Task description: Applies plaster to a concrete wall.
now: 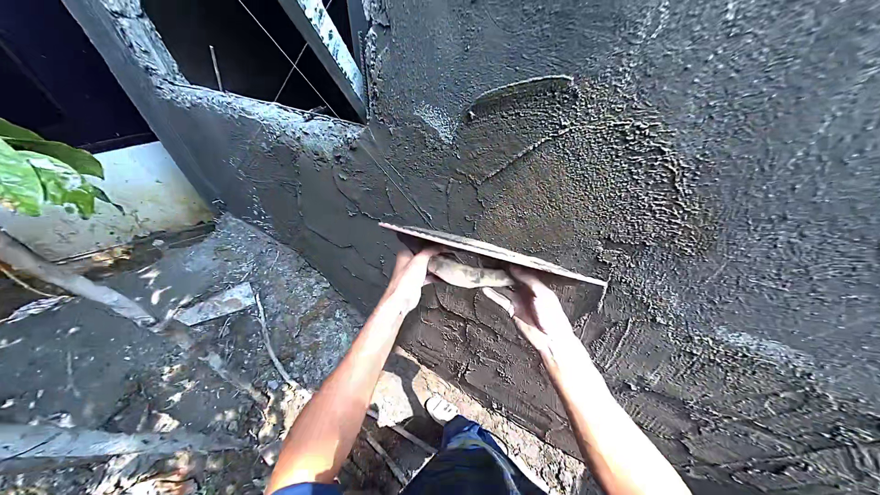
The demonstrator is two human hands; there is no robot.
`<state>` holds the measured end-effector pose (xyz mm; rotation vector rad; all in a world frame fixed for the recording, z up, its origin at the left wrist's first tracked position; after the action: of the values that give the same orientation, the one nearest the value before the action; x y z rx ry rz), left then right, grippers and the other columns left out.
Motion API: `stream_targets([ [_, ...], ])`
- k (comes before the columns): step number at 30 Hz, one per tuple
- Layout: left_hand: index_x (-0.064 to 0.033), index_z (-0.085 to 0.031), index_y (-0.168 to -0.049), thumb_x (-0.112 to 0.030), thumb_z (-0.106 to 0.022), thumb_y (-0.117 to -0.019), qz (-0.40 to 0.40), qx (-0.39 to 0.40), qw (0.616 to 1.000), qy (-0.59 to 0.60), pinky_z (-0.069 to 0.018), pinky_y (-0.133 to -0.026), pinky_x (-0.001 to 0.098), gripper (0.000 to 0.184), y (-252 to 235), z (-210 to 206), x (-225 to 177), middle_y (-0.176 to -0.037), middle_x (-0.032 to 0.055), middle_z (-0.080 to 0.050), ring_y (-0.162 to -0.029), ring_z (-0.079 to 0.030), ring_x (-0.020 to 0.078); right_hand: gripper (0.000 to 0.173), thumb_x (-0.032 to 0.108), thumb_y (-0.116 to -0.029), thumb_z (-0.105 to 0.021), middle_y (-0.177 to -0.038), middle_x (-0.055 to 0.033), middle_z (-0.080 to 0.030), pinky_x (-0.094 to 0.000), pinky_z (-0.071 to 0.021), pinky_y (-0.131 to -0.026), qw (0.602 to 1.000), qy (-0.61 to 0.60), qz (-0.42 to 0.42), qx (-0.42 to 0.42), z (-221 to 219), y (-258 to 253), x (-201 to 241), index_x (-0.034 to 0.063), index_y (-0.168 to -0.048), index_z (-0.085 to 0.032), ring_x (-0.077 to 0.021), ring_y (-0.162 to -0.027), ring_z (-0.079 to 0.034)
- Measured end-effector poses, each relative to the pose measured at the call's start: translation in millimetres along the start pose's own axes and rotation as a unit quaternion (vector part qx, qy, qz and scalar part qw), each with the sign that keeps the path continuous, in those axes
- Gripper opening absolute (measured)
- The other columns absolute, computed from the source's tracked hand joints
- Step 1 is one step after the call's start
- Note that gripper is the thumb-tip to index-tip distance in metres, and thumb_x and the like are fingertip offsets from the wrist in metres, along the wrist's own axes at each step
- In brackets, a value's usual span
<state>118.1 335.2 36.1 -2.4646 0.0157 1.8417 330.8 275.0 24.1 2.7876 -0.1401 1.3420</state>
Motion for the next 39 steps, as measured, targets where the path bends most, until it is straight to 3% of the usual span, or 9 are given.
stream_targets([
  [4, -0.0004, -0.059, -0.125, -0.029, -0.057, -0.1036, 0.045, 0.002, 0.999, -0.024, -0.0624, -0.076, 0.046, 0.036, -111, -25, -11, -0.106, 0.0167, -0.071, -0.09, -0.072, 0.0276, 0.038, 0.02, -0.1044, -0.058, -0.115, -0.0194, -0.07, -0.0452, -0.0636, -0.084, 0.999, -0.019, -0.014, -0.03, -13, -88, 27, -0.0003, -0.136, -0.052, -0.0294, -0.095, -0.073],
  [7, 0.0011, -0.057, -0.126, -0.034, -0.057, -0.102, 0.084, -0.012, 0.996, -0.042, -0.0615, -0.079, 0.0461, 0.042, -165, -27, -17, -0.109, 0.0188, -0.069, -0.093, -0.071, 0.0285, 0.042, 0.023, -0.1049, -0.058, -0.12, -0.019, -0.068, -0.0432, -0.0625, -0.088, 0.998, -0.05, -0.043, -0.021, -27, -131, 40, 0.0005, -0.139, -0.048, -0.0289, -0.101, -0.072],
  [15, 0.0015, -0.058, -0.122, -0.03, -0.059, -0.0995, 0.069, -0.016, 0.992, -0.1, -0.0629, -0.076, 0.046, 0.039, -201, -60, -83, -0.106, 0.0188, -0.07, -0.091, -0.073, 0.0288, 0.045, 0.023, -0.1058, -0.055, -0.129, -0.0189, -0.062, -0.0442, -0.0613, -0.091, 0.993, -0.108, 0.001, -0.04, -48, -158, 82, 0.0044, -0.144, -0.04, -0.0297, -0.111, -0.069],
  [20, 0.0001, -0.057, -0.123, -0.03, -0.062, -0.0972, 0.052, -0.02, 0.983, -0.172, -0.0634, -0.076, 0.0465, 0.04, -201, -85, -120, -0.108, 0.0191, -0.069, -0.093, -0.073, 0.0291, 0.048, 0.021, -0.1041, -0.058, -0.132, -0.0194, -0.059, -0.0469, -0.0603, -0.094, 0.982, -0.182, 0.026, -0.035, -46, -158, 97, 0.0061, -0.145, -0.04, -0.0321, -0.116, -0.066],
  [25, 0.0004, -0.06, -0.116, -0.032, -0.064, -0.0974, -0.024, 0.0, 0.968, -0.249, -0.0639, -0.075, 0.0463, 0.037, -188, -132, -169, -0.103, 0.0173, -0.071, -0.09, -0.074, 0.0268, 0.042, 0.021, -0.1075, -0.052, -0.137, -0.0176, -0.057, -0.0456, -0.0573, -0.1, 0.969, -0.233, 0.082, -0.01, -46, -141, 131, 0.0062, -0.144, -0.039, -0.0305, -0.123, -0.063],
  [32, -0.0049, -0.064, -0.097, -0.04, -0.065, -0.0924, -0.132, 0.002, 0.896, -0.425, -0.0593, -0.075, 0.0496, 0.035, -153, -209, -217, -0.094, 0.0146, -0.069, -0.088, -0.071, 0.0259, 0.029, 0.02, -0.1083, -0.047, -0.128, -0.0164, -0.06, -0.042, -0.0561, -0.101, 0.939, -0.306, 0.155, -0.004, -17, -121, 163, 0.0058, -0.133, -0.045, -0.027, -0.117, -0.065],
  [39, -0.0048, -0.066, -0.092, -0.038, -0.062, -0.0978, -0.192, 0.058, 0.837, -0.508, -0.0536, -0.078, 0.0504, 0.034, -106, -284, -240, -0.095, 0.0135, -0.068, -0.093, -0.067, 0.027, 0.029, 0.028, -0.1105, -0.04, -0.118, -0.0136, -0.06, -0.038, -0.0572, -0.098, 0.932, -0.304, 0.194, 0.019, 16, -102, 200, 0.0074, -0.13, -0.046, -0.0225, -0.108, -0.067],
])
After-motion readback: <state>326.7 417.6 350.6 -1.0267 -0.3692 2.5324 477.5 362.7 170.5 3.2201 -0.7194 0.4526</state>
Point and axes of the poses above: each hand's wrist, its own y-axis away from the middle knuckle, its own z-axis out of the back of the hand, x = y × z, the point moved 10 cm from there along -y, towards the middle knuckle
